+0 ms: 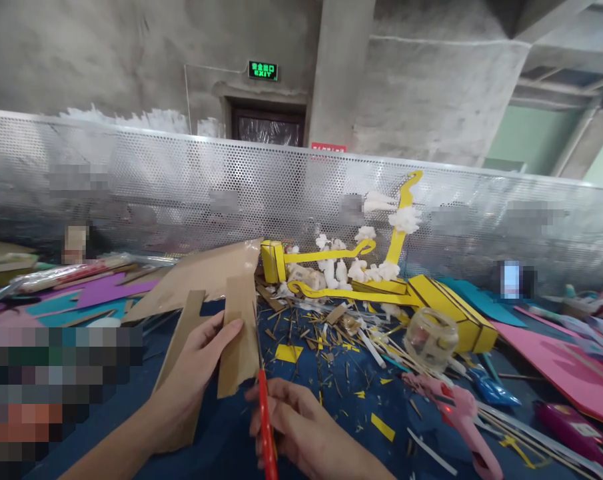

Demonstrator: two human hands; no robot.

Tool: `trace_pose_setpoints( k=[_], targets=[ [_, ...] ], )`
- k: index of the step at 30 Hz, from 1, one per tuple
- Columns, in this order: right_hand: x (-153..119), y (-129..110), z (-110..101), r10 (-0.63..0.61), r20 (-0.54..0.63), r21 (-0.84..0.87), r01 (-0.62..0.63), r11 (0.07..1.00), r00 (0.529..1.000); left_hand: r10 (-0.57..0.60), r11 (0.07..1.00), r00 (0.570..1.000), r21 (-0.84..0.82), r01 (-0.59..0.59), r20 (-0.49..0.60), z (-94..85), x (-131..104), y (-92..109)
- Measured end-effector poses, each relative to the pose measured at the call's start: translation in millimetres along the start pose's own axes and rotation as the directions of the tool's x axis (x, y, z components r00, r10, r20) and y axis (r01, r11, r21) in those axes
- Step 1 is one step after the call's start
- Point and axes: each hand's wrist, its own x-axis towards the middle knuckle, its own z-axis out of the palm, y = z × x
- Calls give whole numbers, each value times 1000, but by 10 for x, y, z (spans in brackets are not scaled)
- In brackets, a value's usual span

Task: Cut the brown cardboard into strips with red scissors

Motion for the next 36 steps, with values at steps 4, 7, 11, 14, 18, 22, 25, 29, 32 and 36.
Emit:
trace_pose_setpoints(
  k=[4, 7, 11, 14, 18, 22, 25, 29, 32, 36],
  targets=[
    [8, 10, -16, -40, 45, -1, 40, 999, 998, 39, 999, 999, 29, -39, 26, -36, 38, -18],
    [26, 50, -25, -57, 36, -4, 57, 998, 998, 23, 996, 997, 88, -30, 74, -38, 31, -32],
    [9, 50, -7, -68, 5, -7, 68, 998, 998, 17, 989, 990, 144, -37, 142, -28, 11, -53],
    [-37, 13, 6, -85, 2, -28, 85, 996, 996, 7, 988, 986, 153, -33, 167, -15, -1, -58],
    [-73, -27, 15, -74, 16, -63, 75, 995, 997, -7, 990, 983, 138, -18, 184, 7, -15, -37],
    [-47, -12, 23, -105, 17, -103, 106, 989, 994, -21, 992, 982, 124, -3, 187, 21, -20, -13],
    [-26, 7, 16, -110, 20, -126, 111, 986, 994, -25, 995, 981, 104, 5, 191, 22, -19, -15],
    [-25, 4, 2, -102, 25, -146, 105, 984, 994, -24, 995, 981, 96, 6, 195, 13, -18, -29],
    [-30, -4, -3, -105, 28, -169, 108, 980, 994, -18, 993, 981, 119, -5, 195, 12, -22, -26],
    [-21, -1, -17, -102, 34, -214, 107, 971, 994, -29, 987, 982, 158, 0, 185, 24, -27, -10]
  ],
)
